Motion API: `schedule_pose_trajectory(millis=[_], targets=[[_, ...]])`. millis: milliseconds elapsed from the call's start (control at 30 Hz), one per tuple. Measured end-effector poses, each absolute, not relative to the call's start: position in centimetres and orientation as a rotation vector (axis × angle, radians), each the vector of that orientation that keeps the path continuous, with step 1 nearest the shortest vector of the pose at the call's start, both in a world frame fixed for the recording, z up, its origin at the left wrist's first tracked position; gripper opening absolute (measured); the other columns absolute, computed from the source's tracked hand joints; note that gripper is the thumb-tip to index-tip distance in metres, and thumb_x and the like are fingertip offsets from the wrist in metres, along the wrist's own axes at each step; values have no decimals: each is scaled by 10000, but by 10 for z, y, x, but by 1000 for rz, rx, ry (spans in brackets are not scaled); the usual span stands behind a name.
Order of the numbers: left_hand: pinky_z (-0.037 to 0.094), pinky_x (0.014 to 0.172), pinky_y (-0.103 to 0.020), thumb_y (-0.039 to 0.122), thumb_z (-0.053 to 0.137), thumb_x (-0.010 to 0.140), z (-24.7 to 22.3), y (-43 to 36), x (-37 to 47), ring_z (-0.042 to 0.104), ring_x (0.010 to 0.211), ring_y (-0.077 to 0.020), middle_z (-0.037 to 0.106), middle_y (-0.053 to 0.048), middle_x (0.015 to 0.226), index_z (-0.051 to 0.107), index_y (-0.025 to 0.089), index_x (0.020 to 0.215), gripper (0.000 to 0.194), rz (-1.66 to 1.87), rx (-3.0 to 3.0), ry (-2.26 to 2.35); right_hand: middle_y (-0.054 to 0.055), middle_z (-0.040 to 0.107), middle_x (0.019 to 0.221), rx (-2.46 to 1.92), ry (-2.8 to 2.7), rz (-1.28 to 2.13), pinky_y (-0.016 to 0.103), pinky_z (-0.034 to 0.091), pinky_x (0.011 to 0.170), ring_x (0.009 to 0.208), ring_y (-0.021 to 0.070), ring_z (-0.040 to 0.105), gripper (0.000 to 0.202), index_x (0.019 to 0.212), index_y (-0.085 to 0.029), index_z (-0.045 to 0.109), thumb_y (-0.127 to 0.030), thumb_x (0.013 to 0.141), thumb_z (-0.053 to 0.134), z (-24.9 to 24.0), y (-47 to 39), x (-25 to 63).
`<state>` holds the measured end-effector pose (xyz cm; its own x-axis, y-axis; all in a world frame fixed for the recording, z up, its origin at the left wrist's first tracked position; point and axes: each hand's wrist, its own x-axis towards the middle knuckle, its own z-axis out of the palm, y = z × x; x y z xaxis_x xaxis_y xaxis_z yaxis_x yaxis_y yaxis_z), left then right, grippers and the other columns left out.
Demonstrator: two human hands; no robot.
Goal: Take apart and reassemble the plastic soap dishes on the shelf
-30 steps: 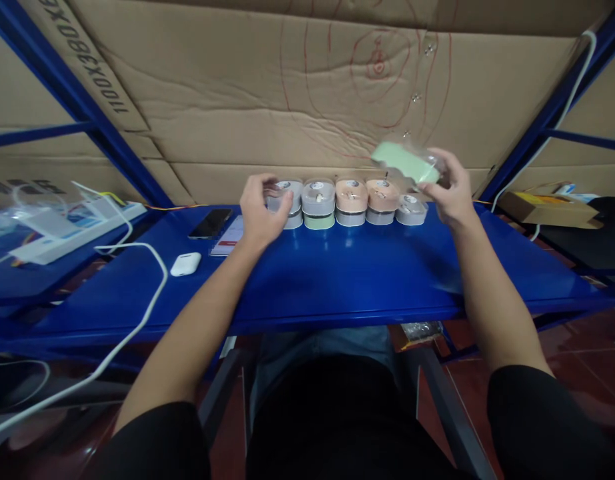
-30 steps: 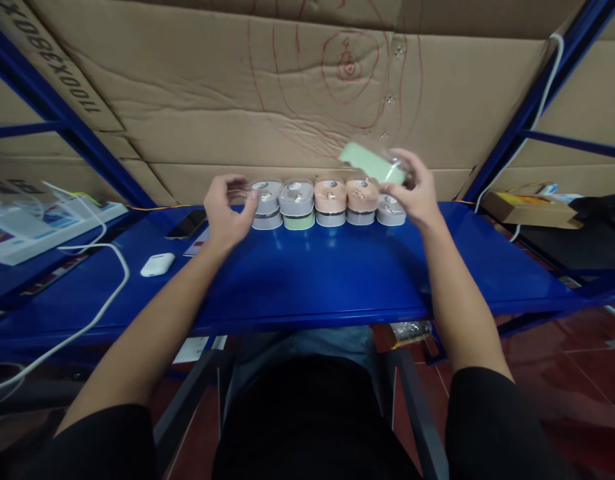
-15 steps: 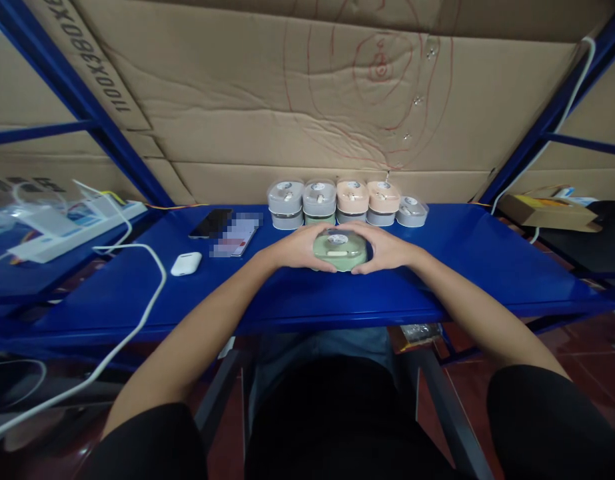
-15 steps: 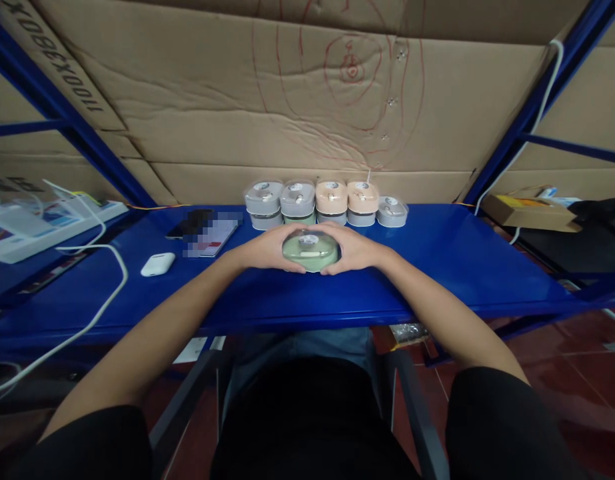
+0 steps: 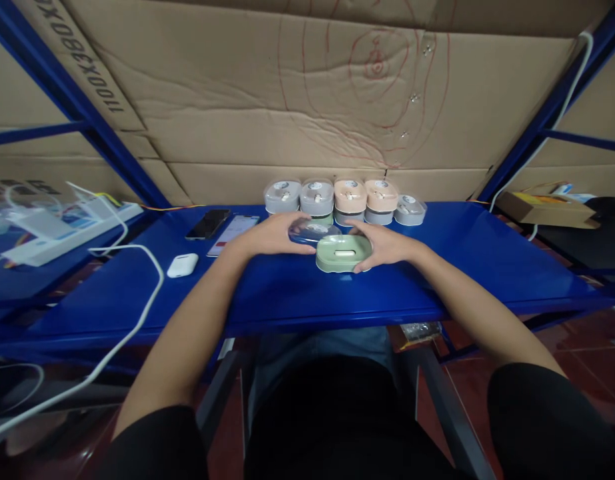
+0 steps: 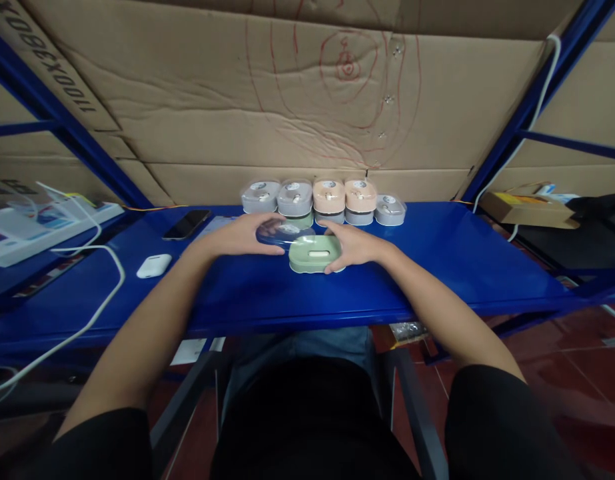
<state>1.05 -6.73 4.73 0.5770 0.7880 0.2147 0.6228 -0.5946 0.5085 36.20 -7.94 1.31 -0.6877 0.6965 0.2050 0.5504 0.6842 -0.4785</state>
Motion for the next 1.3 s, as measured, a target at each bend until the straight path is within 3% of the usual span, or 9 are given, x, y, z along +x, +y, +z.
schedule_pose_trajectory(millis=[267,367,500,667,800,933,1100,1167,1300], targets=[[642,933,-412,709,955,595,56,-59,-35,836,1099,-384,860,-112,1218,753,283,1398,932,209,2379,1429,124,751,1454,-864,-2646,552,594,577,1168,1319,392,712,733,1346,-277,783,-614,741,1024,29,-90,364],[641,918,-406,673,977,549,49,-56,-39,835,1123,-402,863,-107,1242,764,309,1335,892,163,2392,1466,128,727,1491,-837,-2634,533,582,571,1181,1327,374,720,660,1282,-280,841,-654,766,1009,25,-93,355],[636,982,-454,628,1027,447,44,-54,-39,811,1208,-454,854,-139,1314,793,303,1269,914,200,2349,1570,120,704,1567,-841,-2605,499,585,569,1202,1396,390,707,648,1343,-322,871,-645,796,998,18,-93,348],[592,1142,-507,752,940,646,48,-60,-25,760,1347,-453,806,-162,1449,781,268,1352,870,430,2396,1490,128,672,1621,-822,-2581,496,627,497,1288,1494,414,648,570,1320,-309,897,-674,882,921,14,-97,341],[569,1197,-528,773,849,788,49,-73,-3,762,1340,-413,789,-160,1477,760,244,1392,808,617,2451,1291,146,655,1615,-808,-2511,492,615,495,1279,1490,415,639,599,1315,-276,878,-736,934,837,24,-101,340],[554,1211,-520,731,897,774,41,-84,24,735,1369,-396,769,-163,1493,743,237,1433,837,638,2518,1029,139,752,1372,-879,-2370,363,588,554,1174,1281,380,710,566,1250,-269,801,-765,982,741,46,-99,360],[499,1270,-537,637,957,780,18,-93,53,660,1468,-399,696,-146,1568,779,275,1386,728,519,2602,773,138,795,1214,-1342,-2374,308,602,606,1039,1104,406,744,710,1273,-258,718,-801,830,826,62,-88,401],[508,1254,-542,594,929,832,13,-93,57,660,1458,-393,668,-152,1584,797,270,1348,624,485,2624,713,154,807,1264,-1546,-2389,364,615,619,1050,1138,439,760,872,1396,-246,698,-778,733,897,61,-83,411],[522,1228,-528,541,885,858,14,-91,53,671,1413,-381,673,-149,1533,788,251,1300,538,425,2641,736,193,702,1604,-1706,-2480,459,637,542,1248,1446,517,671,1207,1653,-227,590,-682,605,980,55,-79,413]])
